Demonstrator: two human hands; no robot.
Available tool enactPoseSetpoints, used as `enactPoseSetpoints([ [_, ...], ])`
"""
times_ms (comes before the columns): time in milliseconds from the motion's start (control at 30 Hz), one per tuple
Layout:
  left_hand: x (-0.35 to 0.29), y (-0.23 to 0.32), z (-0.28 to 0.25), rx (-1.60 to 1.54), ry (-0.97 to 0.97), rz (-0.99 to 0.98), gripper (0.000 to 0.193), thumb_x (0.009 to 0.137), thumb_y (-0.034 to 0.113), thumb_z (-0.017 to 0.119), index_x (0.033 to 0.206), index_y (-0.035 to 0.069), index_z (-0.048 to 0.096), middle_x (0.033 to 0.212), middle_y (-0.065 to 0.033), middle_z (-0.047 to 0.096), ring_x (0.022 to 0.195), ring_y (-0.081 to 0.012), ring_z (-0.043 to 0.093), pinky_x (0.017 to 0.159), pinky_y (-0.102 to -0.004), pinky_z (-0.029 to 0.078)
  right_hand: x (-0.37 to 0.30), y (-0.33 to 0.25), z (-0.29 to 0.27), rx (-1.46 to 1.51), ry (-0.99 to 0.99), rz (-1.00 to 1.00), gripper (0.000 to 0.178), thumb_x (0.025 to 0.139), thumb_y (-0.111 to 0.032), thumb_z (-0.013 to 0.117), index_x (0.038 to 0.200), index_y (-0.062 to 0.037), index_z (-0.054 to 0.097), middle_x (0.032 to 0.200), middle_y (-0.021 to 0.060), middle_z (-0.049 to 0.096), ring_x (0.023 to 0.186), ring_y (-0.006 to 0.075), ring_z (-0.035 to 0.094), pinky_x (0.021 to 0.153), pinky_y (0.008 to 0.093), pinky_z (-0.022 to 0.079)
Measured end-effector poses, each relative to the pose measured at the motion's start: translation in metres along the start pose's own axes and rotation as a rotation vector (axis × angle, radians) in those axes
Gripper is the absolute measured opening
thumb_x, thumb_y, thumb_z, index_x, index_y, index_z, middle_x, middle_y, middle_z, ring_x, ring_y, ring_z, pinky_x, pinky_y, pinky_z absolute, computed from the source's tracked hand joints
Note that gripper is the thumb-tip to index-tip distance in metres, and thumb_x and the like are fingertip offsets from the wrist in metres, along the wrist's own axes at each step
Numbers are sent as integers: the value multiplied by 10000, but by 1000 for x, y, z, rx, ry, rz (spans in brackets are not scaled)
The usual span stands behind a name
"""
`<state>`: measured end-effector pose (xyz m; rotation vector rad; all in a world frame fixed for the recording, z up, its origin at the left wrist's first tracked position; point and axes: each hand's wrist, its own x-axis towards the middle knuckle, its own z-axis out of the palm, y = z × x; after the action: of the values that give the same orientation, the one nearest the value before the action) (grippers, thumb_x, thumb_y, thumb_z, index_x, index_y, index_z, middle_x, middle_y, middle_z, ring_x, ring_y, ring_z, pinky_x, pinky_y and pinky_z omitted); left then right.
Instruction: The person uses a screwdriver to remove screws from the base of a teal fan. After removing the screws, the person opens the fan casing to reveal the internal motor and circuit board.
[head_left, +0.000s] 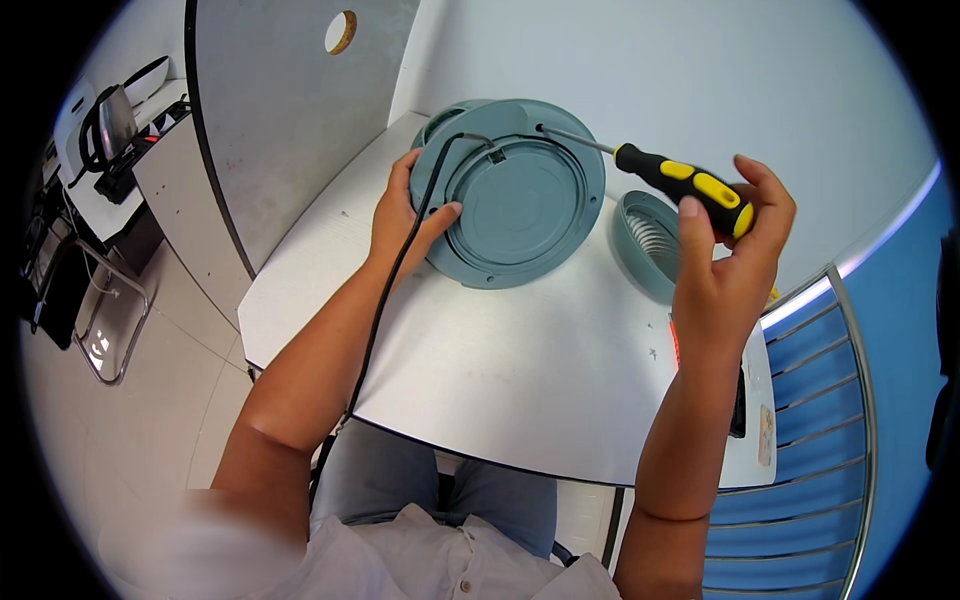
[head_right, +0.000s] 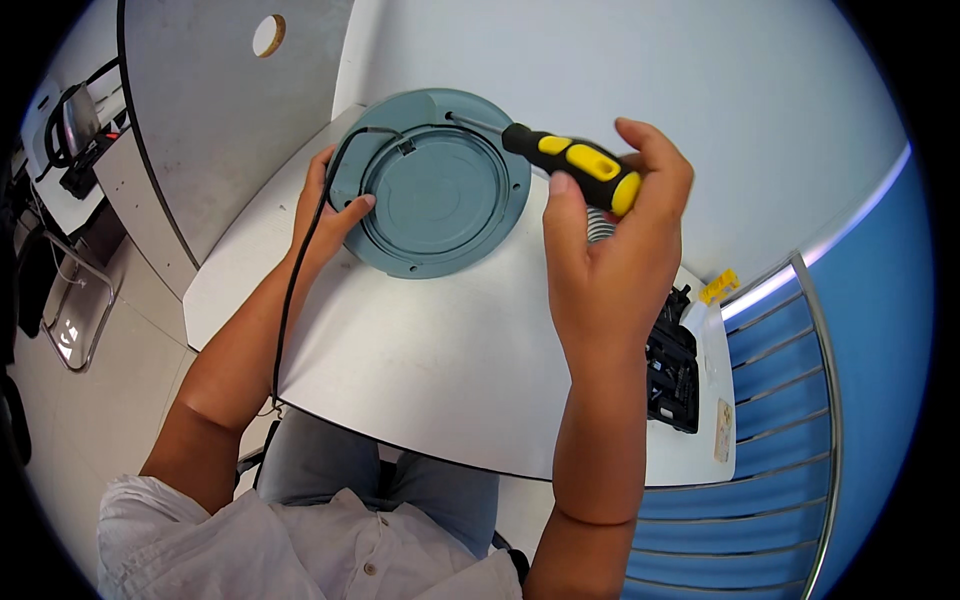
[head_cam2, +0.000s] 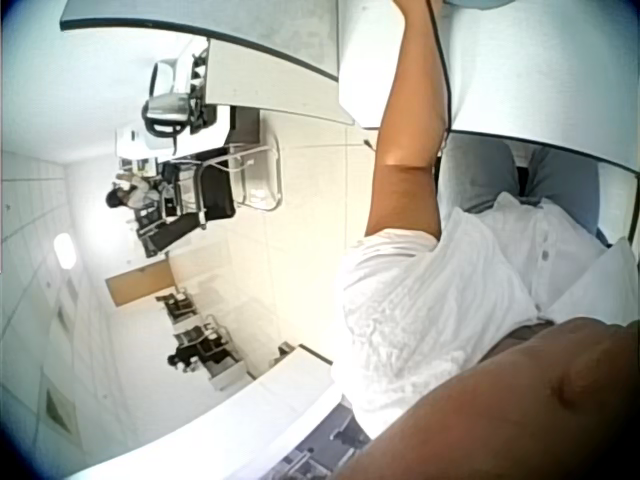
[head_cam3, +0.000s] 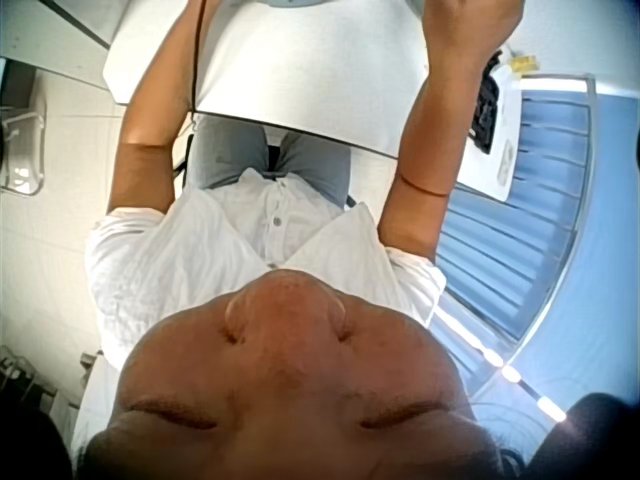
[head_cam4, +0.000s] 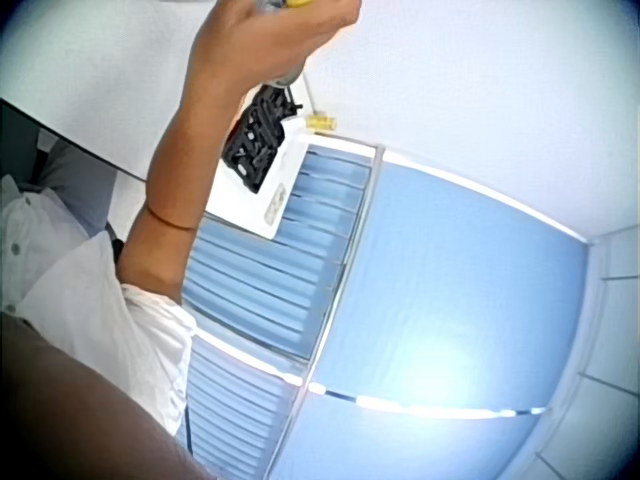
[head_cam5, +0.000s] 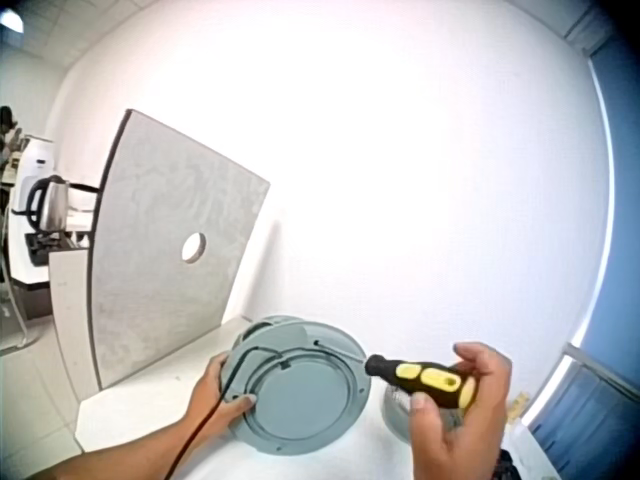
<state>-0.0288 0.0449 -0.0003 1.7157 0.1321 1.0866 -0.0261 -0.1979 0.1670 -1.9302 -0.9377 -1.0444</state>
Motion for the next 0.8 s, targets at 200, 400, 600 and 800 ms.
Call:
enactPoseSetpoints([
  [200,0,1,-2,39,-5,-3,740,717,242,706,1325,51,329,1204,-198,521,1101,-307,532,942,-367,404,-1,2,6,-62,17,-180,390,782,-63,576,1156,-34,471,1094,153,520,933,244,568,783,306,467],
  [400,0,3,-1,18,-10,-14,744,718,245,706,1326,51,325,1205,-198,520,1101,-311,531,943,-367,404,1,-3,2,-41,-31,20,390,854,-179,582,1195,-37,457,1070,150,529,823,214,594,746,294,484],
  [600,0,3,-2,35,-14,-20,750,716,249,707,1329,52,321,1206,-199,521,1103,-313,532,945,-369,405,-2,5,10,72,76,-69,482,789,-60,544,1254,-55,418,1115,150,517,957,202,575,782,270,469],
  [800,0,2,-3,31,-15,-23,760,711,258,708,1330,52,319,1205,-200,523,1099,-310,537,942,-372,409,-3,-4,17,286,121,-39,636,787,-152,643,1316,-18,316,1130,151,548,972,209,588,834,290,456],
])
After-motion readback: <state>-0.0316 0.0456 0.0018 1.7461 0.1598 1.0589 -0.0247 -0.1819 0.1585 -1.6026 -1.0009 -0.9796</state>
